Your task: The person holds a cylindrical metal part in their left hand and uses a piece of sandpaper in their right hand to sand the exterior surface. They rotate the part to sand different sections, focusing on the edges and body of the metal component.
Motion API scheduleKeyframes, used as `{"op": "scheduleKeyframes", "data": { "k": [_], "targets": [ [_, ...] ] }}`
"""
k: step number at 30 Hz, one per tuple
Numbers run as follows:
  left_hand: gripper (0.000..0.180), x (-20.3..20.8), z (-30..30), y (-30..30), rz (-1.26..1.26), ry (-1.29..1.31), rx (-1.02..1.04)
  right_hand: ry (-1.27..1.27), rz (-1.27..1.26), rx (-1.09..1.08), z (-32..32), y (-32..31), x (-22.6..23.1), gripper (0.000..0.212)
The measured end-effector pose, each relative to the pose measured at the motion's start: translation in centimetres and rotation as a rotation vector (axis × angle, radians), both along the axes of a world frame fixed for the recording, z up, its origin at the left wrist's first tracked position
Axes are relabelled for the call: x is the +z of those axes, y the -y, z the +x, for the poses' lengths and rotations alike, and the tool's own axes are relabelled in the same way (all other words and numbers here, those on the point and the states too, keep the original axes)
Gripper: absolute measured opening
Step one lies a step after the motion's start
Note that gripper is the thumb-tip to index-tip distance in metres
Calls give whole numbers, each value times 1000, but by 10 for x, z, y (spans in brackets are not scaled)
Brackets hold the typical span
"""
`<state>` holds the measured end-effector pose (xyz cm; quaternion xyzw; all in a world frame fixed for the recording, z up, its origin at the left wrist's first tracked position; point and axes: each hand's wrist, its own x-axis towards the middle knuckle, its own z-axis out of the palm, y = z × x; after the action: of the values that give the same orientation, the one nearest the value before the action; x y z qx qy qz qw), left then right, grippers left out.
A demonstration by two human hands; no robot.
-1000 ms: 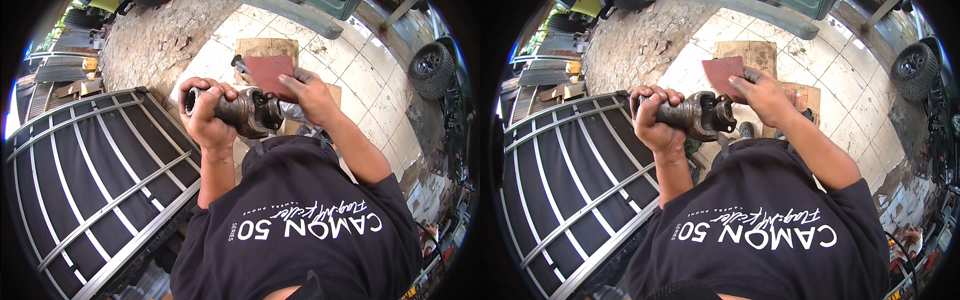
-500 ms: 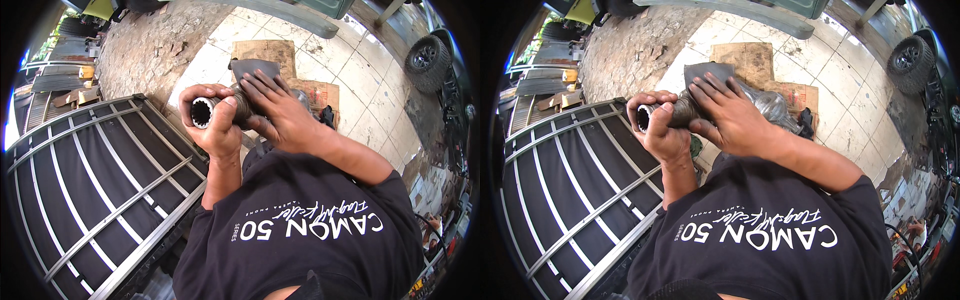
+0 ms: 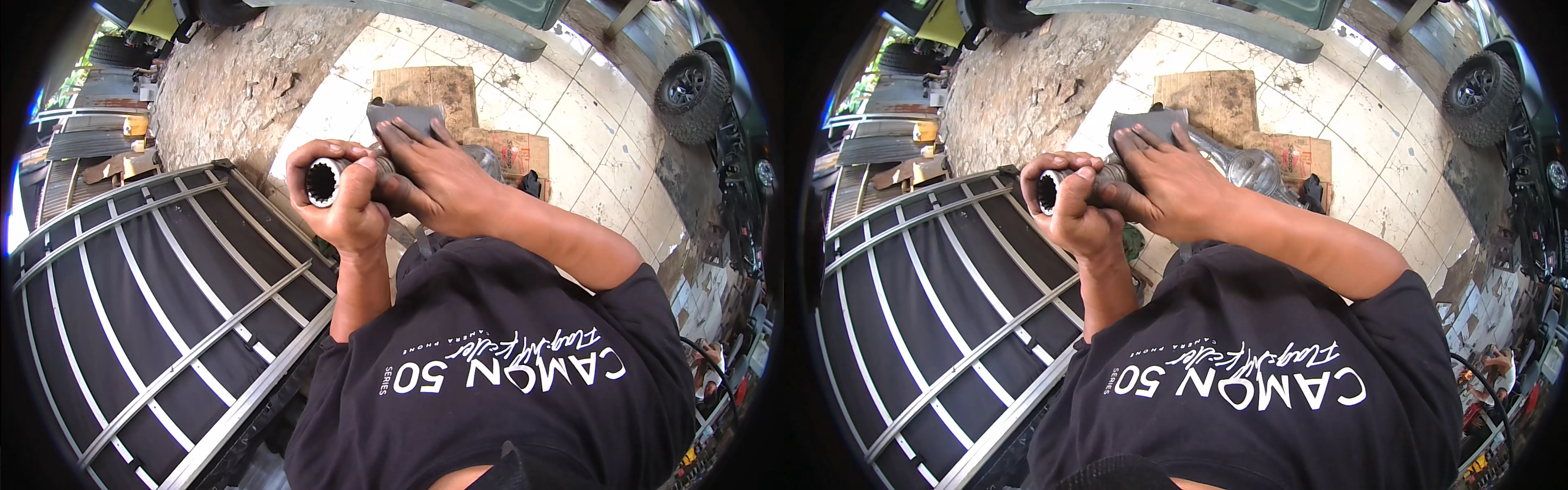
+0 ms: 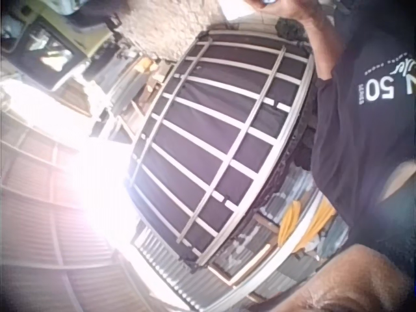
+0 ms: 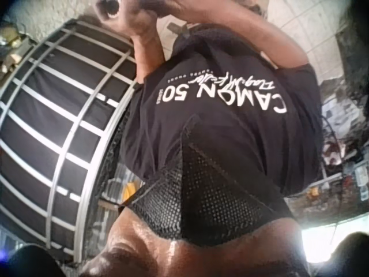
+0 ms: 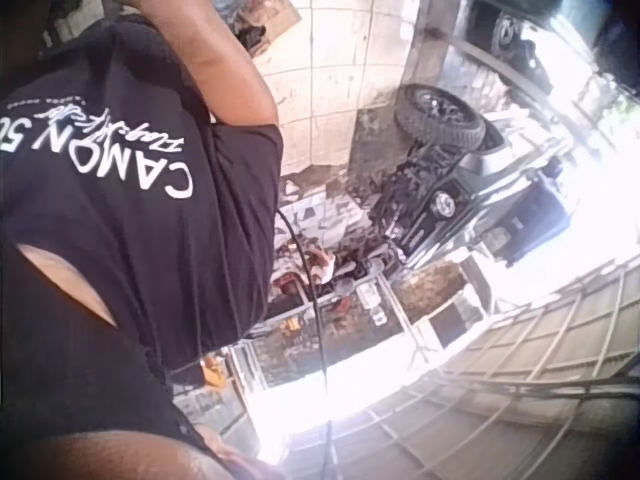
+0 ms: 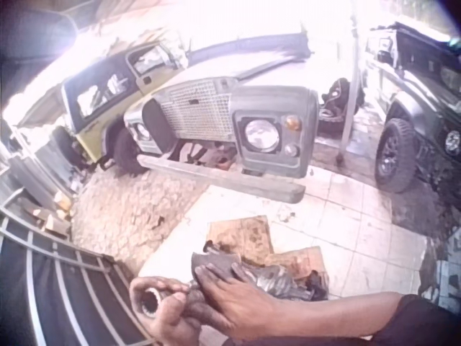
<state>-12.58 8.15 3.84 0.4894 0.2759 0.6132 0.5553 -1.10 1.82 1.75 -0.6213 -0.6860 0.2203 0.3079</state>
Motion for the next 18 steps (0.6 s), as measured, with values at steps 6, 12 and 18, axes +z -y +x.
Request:
{"op": "scheduleKeyframes", "data": {
  "k": [6, 12, 18],
  "targets": [
    [25, -2, -3, -5, -3, 40, -13, 23, 50, 74, -4, 30, -3, 83],
    [25, 0, -4, -5, 5, 4, 3, -61, -19, 40, 5, -9, 1, 83],
    [26, -5, -4, -5, 3, 35, -31, 47, 13, 58, 4, 21, 4, 72]
  ]
}}
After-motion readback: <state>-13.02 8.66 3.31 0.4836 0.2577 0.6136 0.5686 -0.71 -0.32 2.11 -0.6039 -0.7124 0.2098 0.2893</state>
